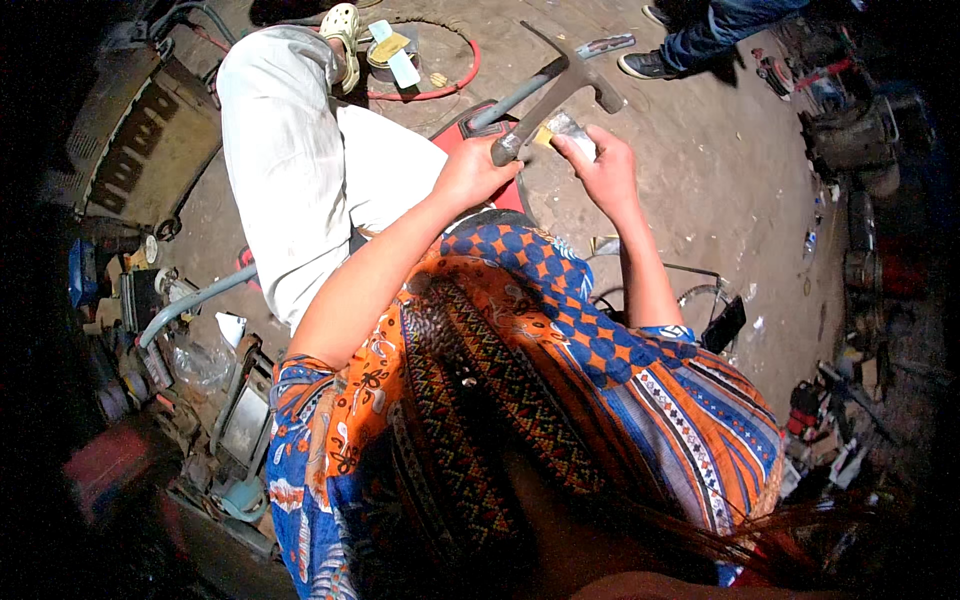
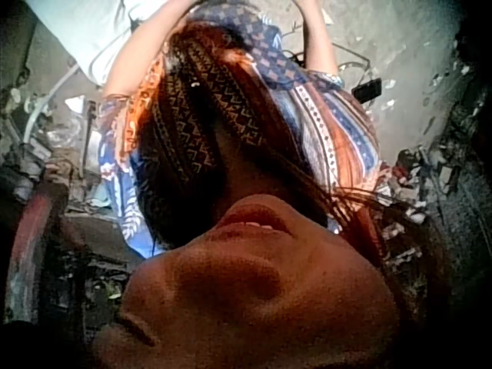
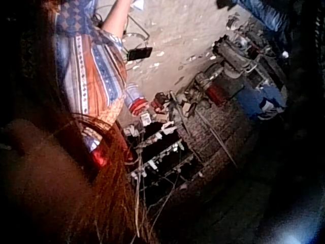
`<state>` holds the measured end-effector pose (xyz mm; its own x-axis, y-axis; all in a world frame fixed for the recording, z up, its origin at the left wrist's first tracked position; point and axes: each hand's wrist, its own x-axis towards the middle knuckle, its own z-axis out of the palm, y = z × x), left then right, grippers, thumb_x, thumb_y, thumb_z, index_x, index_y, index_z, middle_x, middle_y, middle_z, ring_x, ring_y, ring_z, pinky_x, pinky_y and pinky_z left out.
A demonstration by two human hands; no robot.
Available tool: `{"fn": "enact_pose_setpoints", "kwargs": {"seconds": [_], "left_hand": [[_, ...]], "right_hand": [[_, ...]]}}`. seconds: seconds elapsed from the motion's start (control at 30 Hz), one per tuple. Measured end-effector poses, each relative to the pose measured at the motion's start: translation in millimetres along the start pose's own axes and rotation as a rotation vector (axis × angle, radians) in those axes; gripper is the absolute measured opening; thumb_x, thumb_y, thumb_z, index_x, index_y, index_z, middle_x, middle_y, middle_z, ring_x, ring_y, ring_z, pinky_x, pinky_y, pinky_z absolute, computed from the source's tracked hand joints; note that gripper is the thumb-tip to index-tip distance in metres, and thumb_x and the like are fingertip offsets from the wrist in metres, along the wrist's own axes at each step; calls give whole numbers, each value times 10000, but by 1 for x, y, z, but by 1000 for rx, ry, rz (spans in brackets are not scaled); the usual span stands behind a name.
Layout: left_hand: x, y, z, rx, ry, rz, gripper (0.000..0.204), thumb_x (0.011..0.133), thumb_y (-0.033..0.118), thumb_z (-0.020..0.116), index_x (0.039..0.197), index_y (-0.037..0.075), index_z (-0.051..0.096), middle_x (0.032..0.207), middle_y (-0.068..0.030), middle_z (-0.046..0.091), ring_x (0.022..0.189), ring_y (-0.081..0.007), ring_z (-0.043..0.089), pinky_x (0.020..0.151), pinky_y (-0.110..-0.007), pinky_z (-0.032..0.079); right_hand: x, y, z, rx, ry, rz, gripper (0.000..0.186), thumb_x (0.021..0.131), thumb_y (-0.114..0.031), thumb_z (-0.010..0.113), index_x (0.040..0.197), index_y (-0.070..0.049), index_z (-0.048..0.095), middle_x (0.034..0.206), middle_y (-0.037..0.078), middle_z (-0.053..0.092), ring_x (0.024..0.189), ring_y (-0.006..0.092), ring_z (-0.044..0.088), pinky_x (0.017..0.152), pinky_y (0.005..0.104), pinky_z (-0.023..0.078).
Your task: The person sits on the floor and uses a sanding block to smooth the edge of a metal tool. They hold the tool in one hand and rub the sanding block along the edge repeatedly, occasionally adjusting their grip.
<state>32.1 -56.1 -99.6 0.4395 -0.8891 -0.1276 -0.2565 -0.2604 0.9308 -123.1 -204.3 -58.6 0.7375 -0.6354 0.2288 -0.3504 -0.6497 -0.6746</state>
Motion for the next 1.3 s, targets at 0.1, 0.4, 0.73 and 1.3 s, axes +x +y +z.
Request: {"fn": "enact_pose_setpoints", "kwargs": {"seconds": [0.1, 0.4, 0.73, 1.3], "left_hand": [[-1, 4, -4, 46, 16, 58, 221, 827, 193, 721, 945, 21, 650, 728, -98, 645, 686, -186, 631, 687, -337, 501], [3, -11, 2, -4, 23, 47, 259, 824, 211, 732, 1005, 39, 665, 755, -98, 667, 709, -190, 642, 715, -333, 507], [4, -17, 3, -83, 32, 244, 244, 809, 152, 743, 1025, 56, 681, 895, -89, 724, 849, -165, 689, 786, -312, 519], [4, -12, 0, -4, 128, 257, 289, 819, 215, 741, 994, -1, 663, 840, -133, 703, 771, -211, 683, 716, -339, 523]], "right_hand": [[1, 5, 2, 112, -112, 48, 325, 905, -309, 705, 835, -1, 626, 669, 44, 617, 593, 104, 571, 544, 302, 451], [-4, -6, -15, 202, -169, -116, 246, 932, -161, 649, 1122, -5, 653, 843, 72, 676, 725, 123, 612, 646, 287, 483], [-13, -2, 12, 559, -481, 55, 183, 931, -168, 639, 1039, -22, 621, 867, 10, 668, 765, 62, 592, 678, 247, 474], [-9, -6, 44, 289, -218, 136, 335, 911, -331, 659, 872, 2, 671, 727, 76, 658, 702, 146, 623, 653, 316, 480]]}}
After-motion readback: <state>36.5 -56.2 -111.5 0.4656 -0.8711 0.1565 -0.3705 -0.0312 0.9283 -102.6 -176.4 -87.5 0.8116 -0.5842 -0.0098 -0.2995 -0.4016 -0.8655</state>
